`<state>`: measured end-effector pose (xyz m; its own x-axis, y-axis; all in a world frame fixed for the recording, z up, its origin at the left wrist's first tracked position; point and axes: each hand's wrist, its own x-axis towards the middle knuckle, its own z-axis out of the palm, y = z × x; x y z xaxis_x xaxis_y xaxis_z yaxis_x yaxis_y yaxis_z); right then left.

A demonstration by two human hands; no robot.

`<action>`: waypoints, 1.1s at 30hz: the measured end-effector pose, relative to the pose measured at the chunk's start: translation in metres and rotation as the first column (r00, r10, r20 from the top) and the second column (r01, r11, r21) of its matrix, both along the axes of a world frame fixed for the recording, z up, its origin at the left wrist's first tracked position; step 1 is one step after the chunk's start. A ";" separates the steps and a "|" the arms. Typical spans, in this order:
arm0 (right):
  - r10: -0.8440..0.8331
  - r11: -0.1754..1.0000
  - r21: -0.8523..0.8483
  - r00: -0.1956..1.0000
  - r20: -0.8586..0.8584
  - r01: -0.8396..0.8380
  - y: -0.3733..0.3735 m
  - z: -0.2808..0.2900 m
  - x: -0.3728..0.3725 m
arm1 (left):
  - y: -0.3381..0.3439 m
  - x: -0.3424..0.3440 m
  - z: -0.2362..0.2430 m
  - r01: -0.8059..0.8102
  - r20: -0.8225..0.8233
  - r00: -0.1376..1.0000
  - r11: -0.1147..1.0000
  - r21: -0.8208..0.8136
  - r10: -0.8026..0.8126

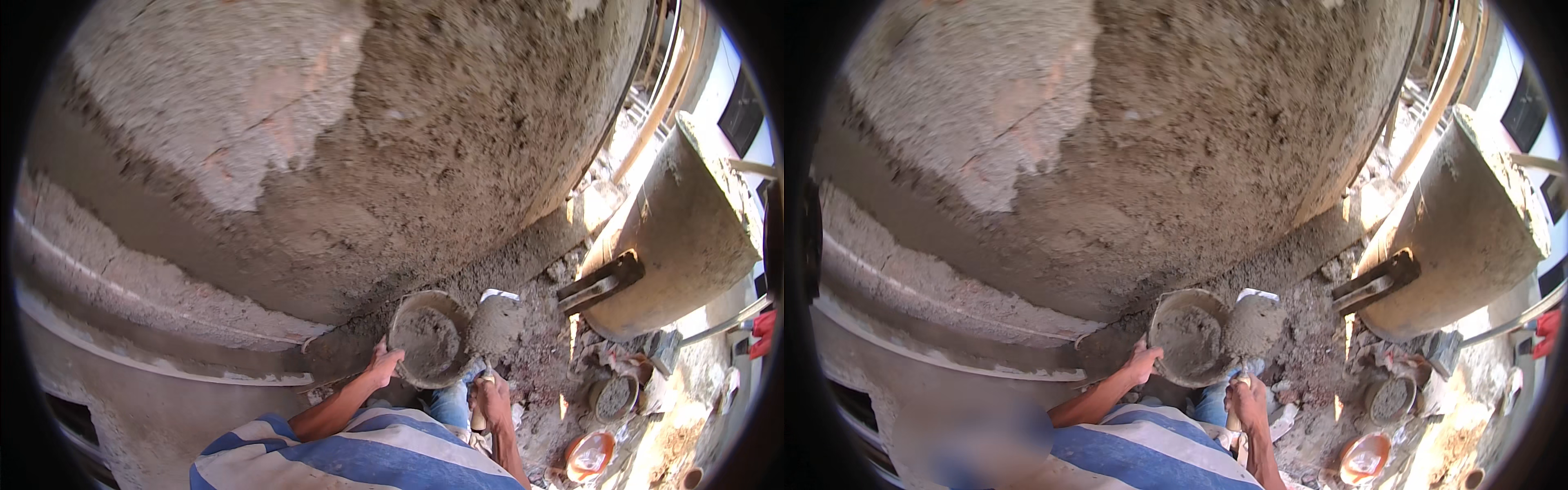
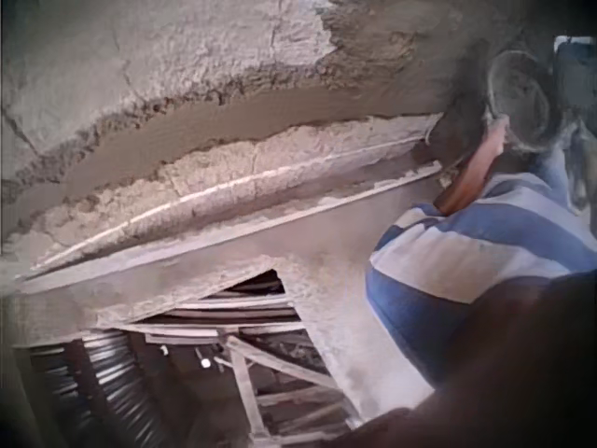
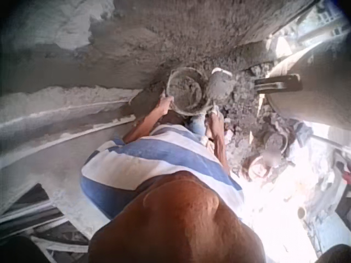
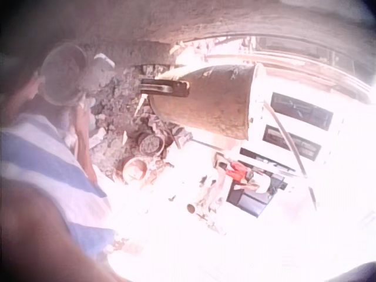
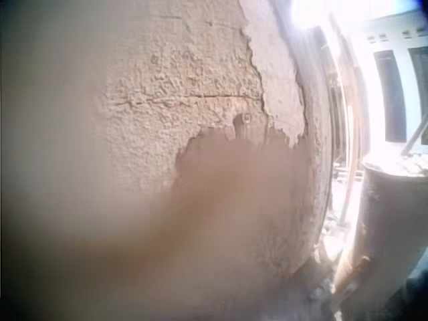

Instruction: The person applies wet plaster to a concrete wall using a trowel and a small bucket of mortar, smoothing the mixture across the surface around a pipe.

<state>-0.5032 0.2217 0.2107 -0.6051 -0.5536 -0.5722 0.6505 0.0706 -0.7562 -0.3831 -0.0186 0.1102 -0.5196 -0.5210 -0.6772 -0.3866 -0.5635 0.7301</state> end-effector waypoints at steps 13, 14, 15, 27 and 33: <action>-0.925 0.159 -0.815 -0.204 -0.320 0.558 0.020 0.218 0.032 | -0.029 0.250 -0.080 -0.601 0.173 0.793 0.796 0.064 0.585; -0.893 0.048 -0.809 -0.338 -0.298 0.587 0.027 0.225 0.034 | -0.028 0.261 -0.074 -0.657 0.229 0.738 0.753 0.031 0.634; -0.848 -0.028 -0.806 -0.441 -0.294 0.592 0.032 0.233 0.038 | -0.029 0.275 -0.083 -0.664 0.259 0.727 0.746 0.035 0.636; -0.555 -0.336 -0.893 -0.829 -0.070 0.300 -0.135 0.269 0.047 | 0.013 0.408 -0.234 -0.382 0.226 0.870 0.889 -0.253 0.438; 0.116 0.972 0.061 -0.241 -0.964 0.225 -0.238 0.048 0.036 | 0.079 0.369 -0.252 -0.556 0.416 0.775 0.826 0.093 0.475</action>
<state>-0.4673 -0.0162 0.2590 -0.5191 -0.4928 0.6983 -0.8547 0.2970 -0.4257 -0.0141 0.0607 -0.1417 0.0901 -0.4718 -0.8771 -0.2049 -0.8706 0.4473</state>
